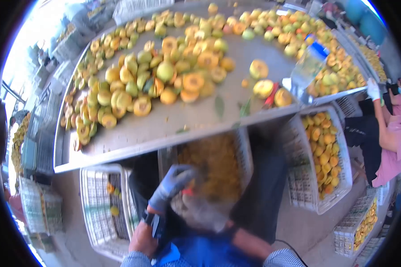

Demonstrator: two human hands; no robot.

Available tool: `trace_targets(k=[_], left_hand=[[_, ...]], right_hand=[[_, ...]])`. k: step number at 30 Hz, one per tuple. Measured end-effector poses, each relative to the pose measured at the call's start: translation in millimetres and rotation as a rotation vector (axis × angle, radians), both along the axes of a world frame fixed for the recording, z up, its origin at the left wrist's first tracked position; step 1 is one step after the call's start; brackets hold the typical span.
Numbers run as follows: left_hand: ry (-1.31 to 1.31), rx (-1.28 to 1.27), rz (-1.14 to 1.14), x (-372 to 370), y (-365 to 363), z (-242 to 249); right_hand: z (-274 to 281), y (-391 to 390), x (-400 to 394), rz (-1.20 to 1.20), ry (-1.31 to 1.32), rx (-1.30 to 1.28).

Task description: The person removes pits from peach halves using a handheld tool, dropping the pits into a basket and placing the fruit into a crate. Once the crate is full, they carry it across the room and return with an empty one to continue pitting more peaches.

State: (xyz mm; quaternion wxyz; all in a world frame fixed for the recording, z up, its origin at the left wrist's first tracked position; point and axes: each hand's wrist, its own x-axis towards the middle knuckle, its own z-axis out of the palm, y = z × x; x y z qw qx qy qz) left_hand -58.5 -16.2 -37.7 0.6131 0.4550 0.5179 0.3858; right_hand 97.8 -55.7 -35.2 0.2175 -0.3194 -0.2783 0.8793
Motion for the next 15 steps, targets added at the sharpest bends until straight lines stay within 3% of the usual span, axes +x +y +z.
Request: trace_targets(k=[7,10,13,15], left_hand=[[-0.091,0.175,-0.171,-9.6,0.6,23.1],[0.059,0.128,-0.083,-1.8,-9.3,43.3],[-0.003,0.152,-0.141,-7.8,-16.2,50.5],[-0.095,0.164,-0.172,-11.6,-18.8,52.9]], right_hand=[[-18.3,-4.8,2.8,0.151,0.461,-0.365],[-22.5,-11.4,4.6,0.264,0.736,-0.527],[2.0,-11.0,6.8,0.329,0.829,-0.559],[49.5,-7.1,8.8,-0.114,0.747,-1.863]])
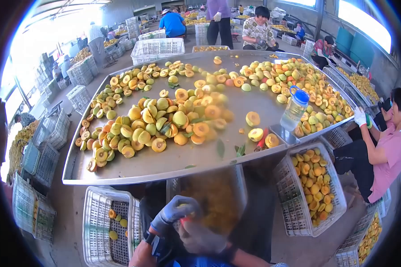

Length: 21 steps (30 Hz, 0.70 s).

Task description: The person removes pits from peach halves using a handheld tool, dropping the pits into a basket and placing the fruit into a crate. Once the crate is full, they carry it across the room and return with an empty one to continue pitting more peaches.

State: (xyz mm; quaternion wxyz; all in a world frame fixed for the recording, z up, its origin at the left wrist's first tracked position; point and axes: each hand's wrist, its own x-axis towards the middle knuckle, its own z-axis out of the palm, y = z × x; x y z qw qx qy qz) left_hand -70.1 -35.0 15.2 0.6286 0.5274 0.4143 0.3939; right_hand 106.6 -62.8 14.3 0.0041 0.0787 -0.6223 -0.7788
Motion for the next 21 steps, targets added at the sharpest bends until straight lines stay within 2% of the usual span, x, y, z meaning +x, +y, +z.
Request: trace_targets(k=[1,3,4,5,7,9,10,11,12,13,14,15,16,17,18,19,21], left_hand=[[-0.029,0.021,-0.058,-2.9,0.9,-1.4],[-0.059,0.039,-0.111,-1.9,-1.0,3.5],[-0.094,0.048,0.02,5.0,-7.8,4.9],[-0.126,0.055,0.153,11.6,-10.7,4.9],[-0.384,0.188,0.232,19.2,-3.7,-20.3],[-0.4,-0.006,0.415,27.0,-7.8,-13.2],[-0.507,-0.088,0.579,30.6,-1.8,-25.5],[-0.608,-0.164,0.742,33.1,-1.0,-39.4],[-0.292,0.136,0.796,32.5,-6.4,-38.8],[-0.384,-0.066,0.752,15.4,-16.5,-31.9],[-0.077,0.027,0.821,0.3,-28.2,-15.1],[0.35,0.238,0.949,-17.3,-40.5,-21.3],[0.347,0.209,0.991,-22.2,-48.4,23.3],[0.798,0.261,0.943,-67.2,-60.8,6.1],[1.128,0.38,0.877,-104.1,-68.4,0.5],[1.319,0.316,0.879,-116.9,-73.5,16.4],[1.443,0.489,0.871,-122.4,-62.1,47.7]], right_hand=[[-2.8,-4.7,-1.5,0.002,0.002,0.003],[-10.6,-15.0,-5.2,-0.182,0.228,0.902],[-14.8,-17.5,-4.0,-0.179,0.223,0.882],[-13.6,-9.8,-5.4,-0.124,0.051,1.18],[-12.1,-7.1,-3.3,0.05,-0.321,1.686],[-13.6,-7.9,-0.4,0.31,-0.669,2.177],[-10.9,-7.5,0.8,0.338,-0.649,2.146],[-4.4,-5.3,2.4,0.255,-0.689,2.265],[2.2,0.6,3.2,0.152,-0.729,2.396],[4.1,4.9,4.3,0.032,-0.768,2.528],[1.3,6.8,6.8,0.029,-0.754,2.522],[-2.5,8.9,11.0,0.108,-0.8,2.285],[-6.4,12.7,15.1,0.176,-0.836,2.052],[-11.1,16.2,19.4,0.163,-0.829,2.054],[-17.4,17.7,23.8,0.18,-0.832,1.976],[-24.6,18.5,26.1,0.203,-0.83,1.897],[-48.9,15.8,21.8,0.149,-0.782,1.941]])
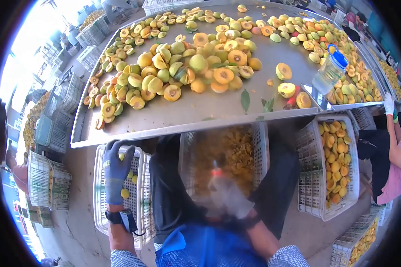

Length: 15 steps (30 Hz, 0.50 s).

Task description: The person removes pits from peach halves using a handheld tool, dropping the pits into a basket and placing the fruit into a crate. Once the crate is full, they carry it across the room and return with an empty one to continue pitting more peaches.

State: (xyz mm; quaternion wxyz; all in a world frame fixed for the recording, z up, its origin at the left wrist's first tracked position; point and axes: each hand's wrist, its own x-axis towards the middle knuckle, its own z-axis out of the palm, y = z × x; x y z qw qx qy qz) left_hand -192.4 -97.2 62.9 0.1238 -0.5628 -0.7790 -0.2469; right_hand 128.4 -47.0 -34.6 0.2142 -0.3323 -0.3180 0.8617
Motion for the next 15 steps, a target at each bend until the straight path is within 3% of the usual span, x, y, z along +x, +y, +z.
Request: trace_targets(k=[2,3,4,6,7,9,10,11,13,15], left_hand=[[-0.221,0.034,-0.038,3.8,36.5,8.4],[-0.07,-0.016,-0.219,0.3,59.8,7.2],[-0.184,-0.06,-0.081,9.8,91.2,8.1],[0.014,-0.088,-0.176,10.0,146.0,-6.4],[0.023,-0.266,-0.08,13.9,172.5,-10.9],[-0.017,-0.331,-0.054,17.5,203.6,-21.1],[-0.057,-0.403,-0.024,18.8,211.9,-26.5],[-0.069,-0.206,-0.112,22.2,208.7,-33.8],[-0.196,-0.144,-0.19,21.9,202.7,-44.3],[-0.395,-0.101,-0.235,29.5,188.3,-43.5]], right_hand=[[-20.2,-0.2,-7.9,0.056,-0.236,0.346],[-15.5,2.2,-11.0,0.083,-0.213,0.383],[-12.8,3.9,-12.2,0.083,-0.211,0.387],[-12.3,4.4,-11.9,0.072,-0.226,0.254],[-19.1,3.4,-9.3,0.066,-0.226,0.259],[-31.8,3.4,-3.6,-0.028,-0.09,-0.114],[-30.8,5.4,-3.0,-0.03,-0.088,-0.113],[-21.6,6.6,-3.6,-0.04,-0.132,-0.075],[-31.7,6.5,-3.0,-0.054,-0.177,-0.045],[-57.7,16.3,-5.5,-0.153,0.032,-0.209]])
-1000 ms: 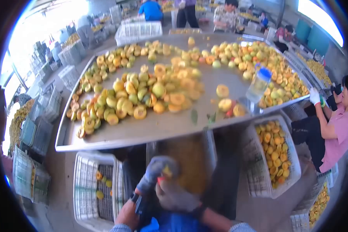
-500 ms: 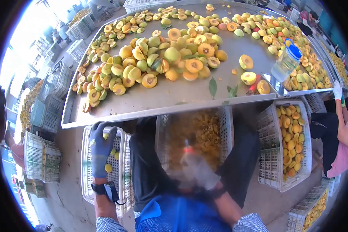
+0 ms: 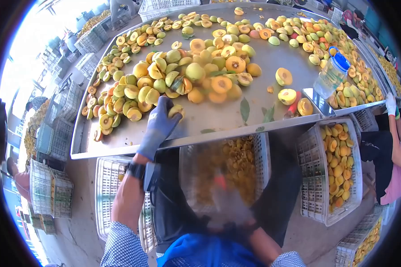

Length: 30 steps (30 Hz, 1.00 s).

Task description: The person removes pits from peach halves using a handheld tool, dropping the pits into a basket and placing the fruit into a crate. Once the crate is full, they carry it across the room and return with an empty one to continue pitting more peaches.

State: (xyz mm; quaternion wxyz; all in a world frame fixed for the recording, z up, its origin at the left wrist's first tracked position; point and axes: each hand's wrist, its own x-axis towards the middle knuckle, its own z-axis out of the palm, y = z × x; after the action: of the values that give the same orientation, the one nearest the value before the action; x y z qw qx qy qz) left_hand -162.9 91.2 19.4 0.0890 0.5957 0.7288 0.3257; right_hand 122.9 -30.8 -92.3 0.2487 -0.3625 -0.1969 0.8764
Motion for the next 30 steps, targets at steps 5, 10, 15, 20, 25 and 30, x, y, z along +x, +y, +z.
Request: trace_targets(k=[5,10,15,20,25,30], left_hand=[[-0.556,0.146,-0.123,43.0,-73.6,12.4],[-1.04,0.092,-0.083,95.6,-117.2,15.8],[-1.026,0.17,-0.214,101.0,-126.5,-2.8],[-0.822,0.222,-0.23,101.9,-122.2,-16.9],[-0.837,0.166,-0.14,118.0,-121.9,-12.2],[-0.937,0.218,-0.005,133.5,-119.2,-20.5]], right_hand=[[108.6,26.8,-28.3,0.034,-0.301,0.559],[128.0,22.3,-46.7,0.09,-0.267,0.702],[119.8,13.0,-35.3,0.121,-0.288,0.589],[121.7,17.7,-30.3,0.214,-0.244,0.349],[80.9,9.7,-43.6,-0.107,-0.76,1.308],[101.9,2.7,-49.5,0.062,-0.96,1.059]])
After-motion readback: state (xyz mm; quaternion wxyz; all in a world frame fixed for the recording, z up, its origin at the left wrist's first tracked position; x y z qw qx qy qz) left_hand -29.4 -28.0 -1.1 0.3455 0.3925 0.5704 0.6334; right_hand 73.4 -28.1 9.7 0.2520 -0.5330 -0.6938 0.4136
